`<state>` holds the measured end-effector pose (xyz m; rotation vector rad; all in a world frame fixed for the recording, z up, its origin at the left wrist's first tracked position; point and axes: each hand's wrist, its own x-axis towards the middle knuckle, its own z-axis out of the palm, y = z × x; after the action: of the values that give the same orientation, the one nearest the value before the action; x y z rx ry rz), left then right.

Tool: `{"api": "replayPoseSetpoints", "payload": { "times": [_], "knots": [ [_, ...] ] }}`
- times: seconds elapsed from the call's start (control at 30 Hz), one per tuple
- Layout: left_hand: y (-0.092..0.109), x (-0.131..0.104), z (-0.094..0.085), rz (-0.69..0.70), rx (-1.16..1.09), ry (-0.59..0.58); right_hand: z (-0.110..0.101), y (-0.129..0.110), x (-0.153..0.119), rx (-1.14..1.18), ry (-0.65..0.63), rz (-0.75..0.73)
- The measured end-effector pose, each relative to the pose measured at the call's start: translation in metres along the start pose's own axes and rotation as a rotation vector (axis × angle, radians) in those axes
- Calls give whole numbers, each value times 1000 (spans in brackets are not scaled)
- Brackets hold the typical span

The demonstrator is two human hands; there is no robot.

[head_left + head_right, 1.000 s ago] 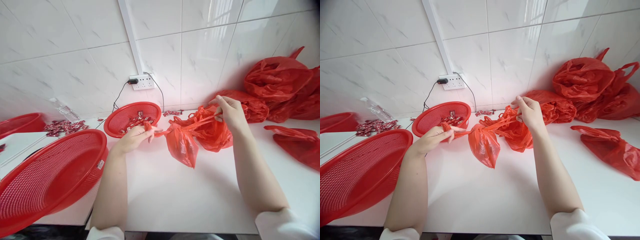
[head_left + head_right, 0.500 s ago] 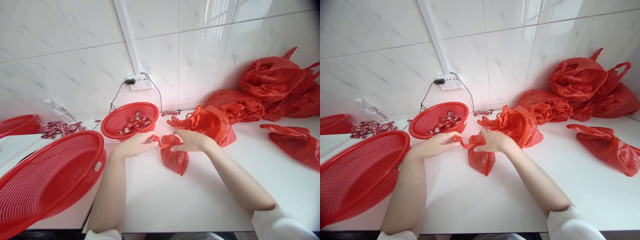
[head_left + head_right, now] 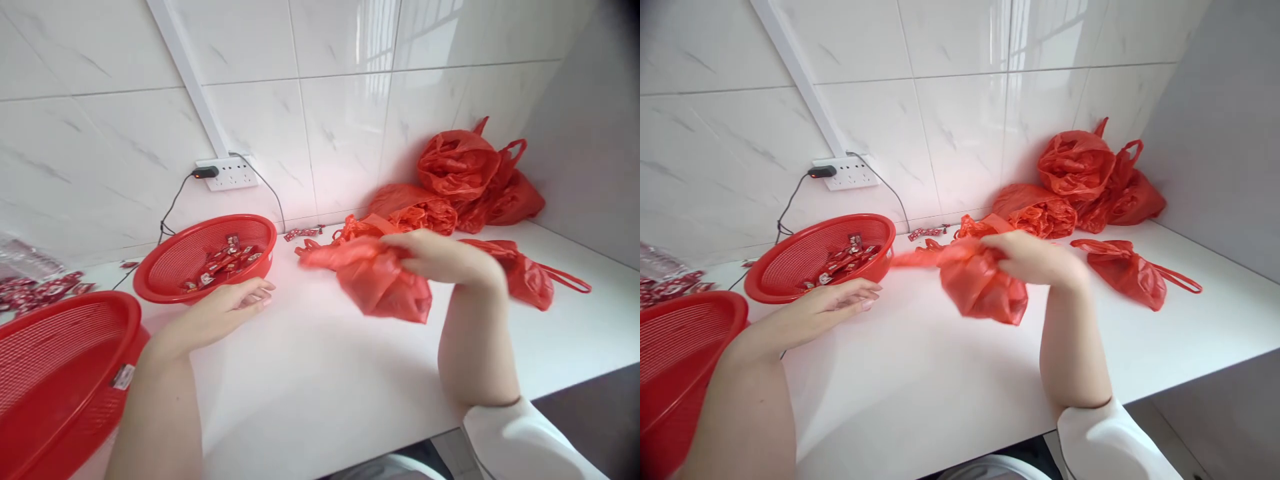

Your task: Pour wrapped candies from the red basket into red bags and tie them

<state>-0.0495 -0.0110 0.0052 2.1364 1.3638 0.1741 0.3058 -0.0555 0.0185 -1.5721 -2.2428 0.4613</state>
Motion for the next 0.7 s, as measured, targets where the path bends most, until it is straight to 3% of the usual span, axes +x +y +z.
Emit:
{"api": "replayPoseSetpoints", "payload": {
  "times": [0.17,0.27,0.4,0.5,0.57,0.63,0.7],
  "knots": [
    [1,9,6,-6,53,0,-41,55,-62,-65,558,665],
    [0,12,8,-8,65,-26,-43,90,-81,-101,624,1008],
    [-4,13,8,-29,63,-43,-31,136,-93,97,598,1315],
    [-5,12,8,-43,55,-45,-27,156,-95,146,659,1374],
    [-6,11,8,-42,53,-52,-28,151,-90,78,746,1319],
    [-5,11,9,-39,56,-59,-33,131,-78,-31,839,1146],
    [-4,11,9,-45,60,-64,-35,101,-58,-55,874,854]
  ]
}}
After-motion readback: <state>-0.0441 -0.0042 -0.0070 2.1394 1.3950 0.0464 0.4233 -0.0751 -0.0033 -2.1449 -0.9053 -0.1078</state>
